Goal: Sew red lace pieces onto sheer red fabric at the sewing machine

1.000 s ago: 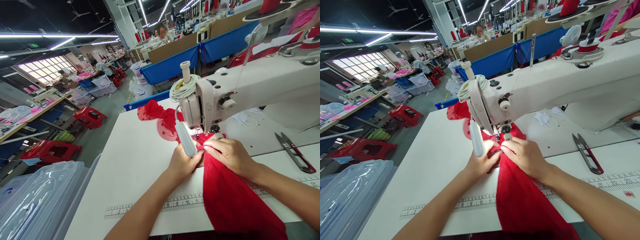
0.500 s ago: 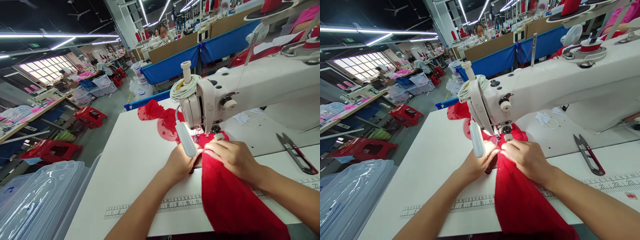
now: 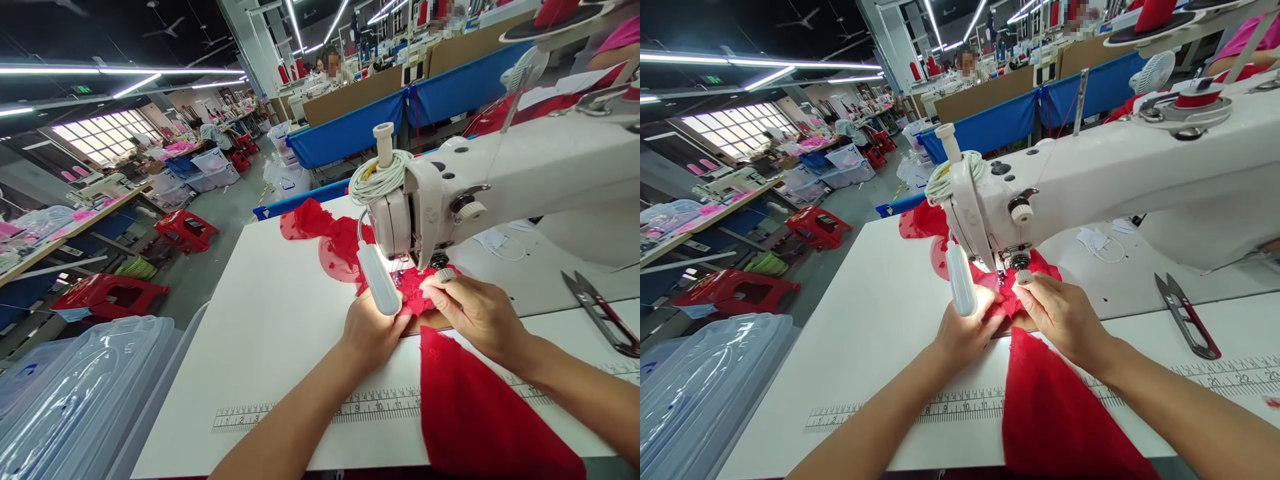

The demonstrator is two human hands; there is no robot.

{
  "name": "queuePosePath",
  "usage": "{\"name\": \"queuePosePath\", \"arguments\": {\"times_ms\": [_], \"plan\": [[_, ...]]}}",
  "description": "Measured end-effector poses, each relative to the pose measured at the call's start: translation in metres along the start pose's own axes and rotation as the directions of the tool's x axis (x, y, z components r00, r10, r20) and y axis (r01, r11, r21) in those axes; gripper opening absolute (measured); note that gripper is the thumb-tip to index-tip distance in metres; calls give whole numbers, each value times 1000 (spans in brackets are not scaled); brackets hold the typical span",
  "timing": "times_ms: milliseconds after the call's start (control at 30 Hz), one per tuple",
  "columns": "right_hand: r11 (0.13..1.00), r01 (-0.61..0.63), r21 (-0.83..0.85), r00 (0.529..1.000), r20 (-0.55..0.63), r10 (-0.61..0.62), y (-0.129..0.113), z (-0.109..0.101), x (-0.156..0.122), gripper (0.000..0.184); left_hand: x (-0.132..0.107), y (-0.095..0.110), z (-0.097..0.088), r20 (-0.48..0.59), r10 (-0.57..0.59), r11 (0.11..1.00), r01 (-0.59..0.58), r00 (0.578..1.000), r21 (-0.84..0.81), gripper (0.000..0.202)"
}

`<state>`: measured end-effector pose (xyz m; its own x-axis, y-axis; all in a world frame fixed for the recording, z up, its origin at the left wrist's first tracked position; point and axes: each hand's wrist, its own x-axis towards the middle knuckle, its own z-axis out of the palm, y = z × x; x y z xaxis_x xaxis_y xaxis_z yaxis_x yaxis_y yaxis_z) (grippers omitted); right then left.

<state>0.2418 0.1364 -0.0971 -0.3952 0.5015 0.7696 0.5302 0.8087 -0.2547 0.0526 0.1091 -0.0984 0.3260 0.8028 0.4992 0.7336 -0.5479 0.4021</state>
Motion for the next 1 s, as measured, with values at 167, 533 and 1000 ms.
{"name": "queuePosePath", "arguments": {"times_ms": [167,533,1000], "plan": [[991,121,-48,969,225,-107,-1,-4,0,26,5,3,-17,101,-43,997,50,994,-66,29],[984,-149,96,958,262,119,2,2,-3,30,16,5,-24,311,-179,918,272,934,-288,8],[986,1,-167,981,189,32,9,-10,-7,24,0,-6,-12,81,168,976,-177,982,124,41]]}}
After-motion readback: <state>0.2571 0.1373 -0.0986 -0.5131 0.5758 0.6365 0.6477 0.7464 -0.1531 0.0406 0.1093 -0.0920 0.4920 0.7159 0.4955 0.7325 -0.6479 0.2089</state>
